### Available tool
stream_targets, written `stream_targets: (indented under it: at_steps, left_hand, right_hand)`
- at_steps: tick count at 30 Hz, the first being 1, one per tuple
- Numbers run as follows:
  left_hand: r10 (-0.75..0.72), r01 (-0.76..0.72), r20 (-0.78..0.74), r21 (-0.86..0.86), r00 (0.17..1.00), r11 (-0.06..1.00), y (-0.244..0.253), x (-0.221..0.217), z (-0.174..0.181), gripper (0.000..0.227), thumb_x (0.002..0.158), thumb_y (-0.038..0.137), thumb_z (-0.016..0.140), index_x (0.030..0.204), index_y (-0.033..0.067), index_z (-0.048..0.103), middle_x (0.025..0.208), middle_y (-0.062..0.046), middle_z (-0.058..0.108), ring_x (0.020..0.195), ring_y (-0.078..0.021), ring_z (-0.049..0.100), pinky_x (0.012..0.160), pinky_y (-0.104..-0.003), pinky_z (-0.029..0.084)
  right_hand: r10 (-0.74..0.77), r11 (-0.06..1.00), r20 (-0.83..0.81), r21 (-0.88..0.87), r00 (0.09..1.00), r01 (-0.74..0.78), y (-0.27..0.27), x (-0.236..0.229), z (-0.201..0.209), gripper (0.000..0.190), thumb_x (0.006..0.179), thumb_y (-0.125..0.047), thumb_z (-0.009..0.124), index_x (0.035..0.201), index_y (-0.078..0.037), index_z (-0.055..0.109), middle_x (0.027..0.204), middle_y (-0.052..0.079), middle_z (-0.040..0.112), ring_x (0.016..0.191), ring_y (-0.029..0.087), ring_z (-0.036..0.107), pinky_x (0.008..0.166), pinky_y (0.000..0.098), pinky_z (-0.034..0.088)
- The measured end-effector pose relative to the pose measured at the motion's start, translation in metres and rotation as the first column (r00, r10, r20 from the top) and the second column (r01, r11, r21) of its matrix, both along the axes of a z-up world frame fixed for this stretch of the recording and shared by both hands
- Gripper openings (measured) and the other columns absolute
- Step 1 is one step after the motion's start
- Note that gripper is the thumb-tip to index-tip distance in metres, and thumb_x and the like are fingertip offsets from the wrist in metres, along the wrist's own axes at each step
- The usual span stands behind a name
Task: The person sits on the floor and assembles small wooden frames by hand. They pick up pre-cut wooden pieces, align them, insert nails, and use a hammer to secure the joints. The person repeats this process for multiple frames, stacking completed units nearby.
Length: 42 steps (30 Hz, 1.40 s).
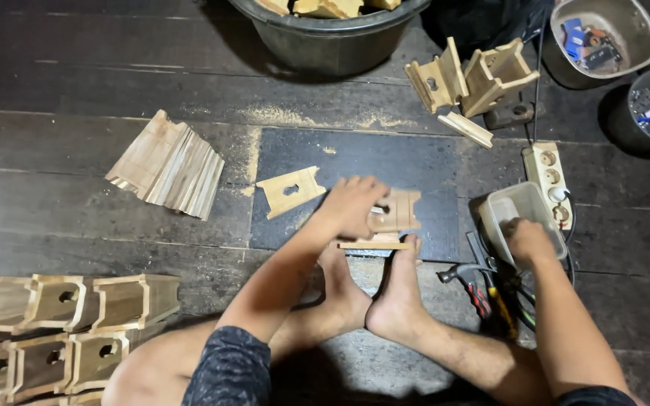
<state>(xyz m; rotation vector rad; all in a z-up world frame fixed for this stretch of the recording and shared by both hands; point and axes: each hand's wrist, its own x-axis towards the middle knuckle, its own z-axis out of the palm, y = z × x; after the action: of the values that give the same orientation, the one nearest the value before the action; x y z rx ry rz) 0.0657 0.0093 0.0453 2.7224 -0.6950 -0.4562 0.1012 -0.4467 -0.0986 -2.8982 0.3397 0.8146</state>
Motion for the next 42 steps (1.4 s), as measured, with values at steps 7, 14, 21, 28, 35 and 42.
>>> stream_targets:
  at_steps: [7, 14, 21, 28, 35, 42]
  left_hand:
    - [-0.027, 0.028, -0.027, 0.045, 0.999, 0.999, -0.004, -0.026, -0.037, 0.093, 0.063, 0.042, 0.087, 0.146, 0.019, 0.052, 0.145, -0.013, 0.056, 0.135, -0.0351, 0.053, 0.106, -0.052, 0.04]
    - [-0.012, 0.027, -0.103, 0.149, 0.995, 0.988, -0.02, -0.03, -0.017, 0.106, 0.068, 0.042, 0.084, 0.16, 0.0254, 0.036, 0.155, -0.01, 0.049, 0.148, -0.0324, 0.042, 0.113, -0.083, 0.019]
    - [-0.041, 0.051, -0.063, 0.172, 0.997, 0.984, -0.032, -0.029, -0.031, 0.1, 0.073, 0.042, 0.084, 0.16, 0.0197, 0.04, 0.157, -0.009, 0.051, 0.149, -0.0281, 0.044, 0.107, -0.095, 0.001]
    - [-0.05, 0.056, -0.037, 0.219, 0.998, 0.974, -0.038, -0.034, -0.024, 0.098, 0.074, 0.04, 0.083, 0.16, 0.0182, 0.041, 0.156, -0.008, 0.049, 0.145, -0.0339, 0.046, 0.106, -0.098, 0.002]
    - [-0.058, 0.046, 0.038, 0.25, 0.998, 0.967, -0.042, -0.036, -0.035, 0.095, 0.075, 0.05, 0.08, 0.156, 0.0154, 0.043, 0.155, -0.005, 0.049, 0.143, -0.0345, 0.047, 0.107, -0.098, 0.001]
    - [-0.057, 0.041, 0.069, 0.223, 0.996, 0.974, -0.041, -0.038, -0.043, 0.098, 0.074, 0.055, 0.076, 0.157, 0.0137, 0.042, 0.154, -0.007, 0.05, 0.141, -0.0346, 0.049, 0.108, -0.096, 0.003]
  right_hand:
    - [0.034, 0.996, 0.078, 0.084, 0.996, -0.041, -0.02, -0.004, -0.035, 0.037, 0.095, -0.023, 0.065, 0.125, -0.012, 0.083, 0.12, 0.027, 0.081, 0.121, 0.048, 0.072, 0.1, 0.0568, 0.058]
    - [-0.098, 0.968, 0.261, 0.247, 0.96, 0.032, -0.014, -0.007, -0.009, 0.036, 0.088, -0.02, 0.077, 0.123, -0.01, 0.077, 0.115, 0.021, 0.08, 0.124, 0.045, 0.068, 0.102, 0.0575, 0.054]
    - [-0.073, 0.965, 0.427, 0.26, 0.901, -0.045, -0.039, -0.006, -0.04, 0.026, 0.092, -0.017, 0.071, 0.116, -0.008, 0.074, 0.107, 0.02, 0.079, 0.11, 0.046, 0.072, 0.093, 0.0598, 0.056]
    - [-0.268, 0.891, 0.588, 0.453, 0.763, -0.036, -0.011, -0.031, 0.009, 0.028, 0.09, -0.01, 0.072, 0.117, -0.004, 0.07, 0.104, 0.021, 0.074, 0.104, 0.045, 0.071, 0.086, 0.056, 0.055]
    - [-0.41, 0.679, 0.571, 0.712, 0.711, -0.18, 0.066, -0.068, 0.055, 0.03, 0.086, 0.007, 0.065, 0.115, 0.004, 0.07, 0.098, 0.028, 0.071, 0.098, 0.043, 0.072, 0.09, 0.0473, 0.058]
    - [-0.474, 0.423, 0.317, 0.9, 0.822, -0.104, 0.152, -0.107, 0.06, 0.031, 0.085, -0.003, 0.08, 0.115, 0.0, 0.073, 0.1, 0.019, 0.074, 0.093, 0.022, 0.069, 0.089, 0.0404, 0.058]
